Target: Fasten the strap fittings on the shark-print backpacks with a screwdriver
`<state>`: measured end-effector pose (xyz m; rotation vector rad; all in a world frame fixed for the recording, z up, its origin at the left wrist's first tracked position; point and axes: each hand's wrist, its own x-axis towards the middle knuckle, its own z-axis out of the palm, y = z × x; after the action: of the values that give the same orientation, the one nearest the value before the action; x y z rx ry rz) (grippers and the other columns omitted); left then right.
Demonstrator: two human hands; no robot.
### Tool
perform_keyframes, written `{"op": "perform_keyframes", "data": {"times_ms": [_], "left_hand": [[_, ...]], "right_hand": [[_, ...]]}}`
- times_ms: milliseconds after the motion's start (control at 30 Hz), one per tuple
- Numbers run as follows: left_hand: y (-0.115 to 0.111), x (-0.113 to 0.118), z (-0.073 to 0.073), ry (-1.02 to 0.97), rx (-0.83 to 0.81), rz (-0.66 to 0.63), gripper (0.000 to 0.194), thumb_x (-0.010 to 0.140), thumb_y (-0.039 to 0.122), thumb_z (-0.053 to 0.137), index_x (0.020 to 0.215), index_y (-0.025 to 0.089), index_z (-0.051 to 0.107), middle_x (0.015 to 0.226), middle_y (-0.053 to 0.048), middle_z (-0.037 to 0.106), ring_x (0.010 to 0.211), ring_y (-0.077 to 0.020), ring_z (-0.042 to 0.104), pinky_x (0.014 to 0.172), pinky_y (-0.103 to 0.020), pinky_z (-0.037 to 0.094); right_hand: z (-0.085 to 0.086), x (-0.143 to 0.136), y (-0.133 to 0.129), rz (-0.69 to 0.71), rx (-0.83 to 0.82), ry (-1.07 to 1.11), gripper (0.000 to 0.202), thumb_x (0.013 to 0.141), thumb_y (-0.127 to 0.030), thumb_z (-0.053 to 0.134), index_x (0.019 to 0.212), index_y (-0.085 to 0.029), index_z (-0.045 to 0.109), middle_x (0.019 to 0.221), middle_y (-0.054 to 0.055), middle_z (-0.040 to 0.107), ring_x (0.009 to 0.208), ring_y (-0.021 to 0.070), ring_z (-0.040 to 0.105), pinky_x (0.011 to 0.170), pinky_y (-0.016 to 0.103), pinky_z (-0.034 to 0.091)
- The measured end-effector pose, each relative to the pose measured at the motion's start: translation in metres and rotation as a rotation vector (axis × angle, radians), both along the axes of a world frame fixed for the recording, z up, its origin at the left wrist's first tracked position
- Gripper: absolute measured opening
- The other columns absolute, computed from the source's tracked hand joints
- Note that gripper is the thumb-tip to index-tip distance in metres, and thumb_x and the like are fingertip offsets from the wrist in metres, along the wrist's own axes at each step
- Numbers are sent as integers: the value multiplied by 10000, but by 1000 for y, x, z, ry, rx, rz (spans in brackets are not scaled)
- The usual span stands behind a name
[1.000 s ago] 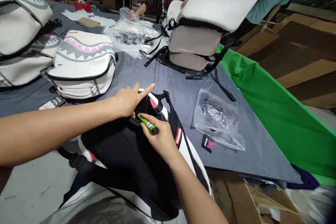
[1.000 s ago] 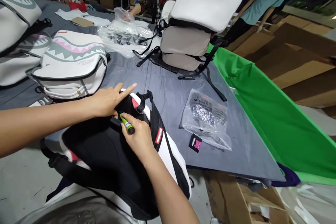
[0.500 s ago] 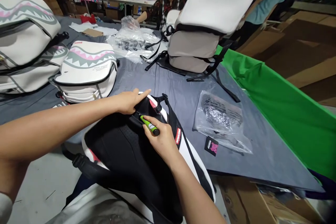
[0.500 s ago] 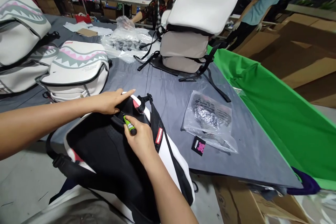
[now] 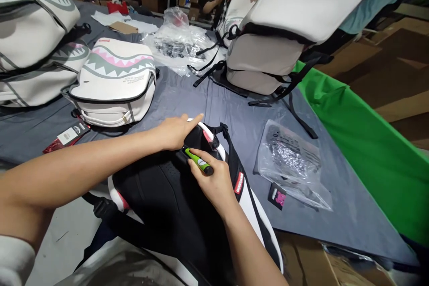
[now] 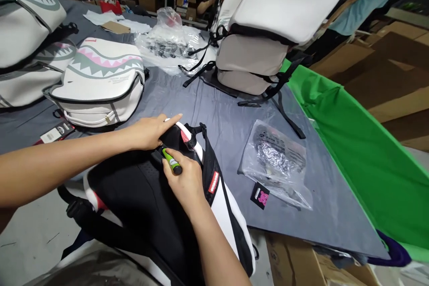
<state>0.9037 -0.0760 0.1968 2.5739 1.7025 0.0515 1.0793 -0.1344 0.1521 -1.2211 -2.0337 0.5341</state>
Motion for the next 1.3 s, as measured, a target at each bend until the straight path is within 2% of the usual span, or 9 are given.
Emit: {"op": "perform_keyframes", "data": {"times_ms": [167, 300, 433, 700, 800, 1067, 1300], "left_hand": [[1, 1, 1, -18, -7, -12, 930, 808, 203, 604, 1568, 234, 70, 1286, -159, 533, 990, -267, 654, 744, -316, 495], [2, 0, -1, -30, -10, -10, 894, 823, 190, 578, 1569, 239, 88, 1275, -156, 540, 974, -259, 656, 735, -314, 496], [3, 0, -3, -47, 0, -16, 862, 837, 180, 549, 1569, 241, 97, 1266, -160, 544, 958, -252, 659, 734, -314, 495], [4, 0, -4, -47, 7, -35, 857, 821, 153, 539, 1567, 198, 121, 1253, -187, 543, 952, -305, 666, 715, -356, 506], [4, 0, -3, -40, 1, -48, 862, 818, 154, 538, 1567, 188, 112, 1248, -192, 539, 935, -304, 667, 703, -356, 506], [5, -1, -2, -30, -15, -27, 869, 824, 186, 556, 1563, 216, 102, 1272, -180, 522, 1002, -301, 647, 760, -352, 510], [6, 1, -3, -10, -41, -4, 897, 817, 166, 572, 1564, 238, 80, 1286, -168, 510, 1015, -304, 648, 778, -354, 515]], "right_hand": [[5, -8, -6, -160, 17, -139, 255, 874, -304, 607, 1079, -223, 735, 1006, 70, 765, 879, 267, 728, 815, 407, 575], [3, -11, -11, -170, 4, -66, 233, 870, -301, 616, 1052, -221, 735, 1005, 61, 767, 895, 256, 728, 845, 401, 574], [-2, -14, -13, -245, 34, -9, 213, 866, -303, 628, 1026, -214, 738, 970, 64, 772, 869, 252, 735, 856, 404, 581], [-11, -20, -15, -268, 7, 101, 223, 869, -312, 627, 1038, -212, 734, 1002, 67, 767, 901, 246, 728, 872, 405, 577], [-11, -21, -16, -295, 38, 78, 221, 868, -312, 624, 1027, -209, 736, 997, 71, 765, 924, 260, 715, 891, 435, 557], [-11, -26, -17, -327, 116, 70, 199, 862, -274, 627, 1010, -215, 745, 955, 66, 769, 872, 252, 710, 867, 428, 548], [-12, -26, -17, -313, 105, 99, 192, 851, -263, 647, 1006, -213, 747, 951, 45, 771, 863, 233, 699, 842, 389, 527]]}}
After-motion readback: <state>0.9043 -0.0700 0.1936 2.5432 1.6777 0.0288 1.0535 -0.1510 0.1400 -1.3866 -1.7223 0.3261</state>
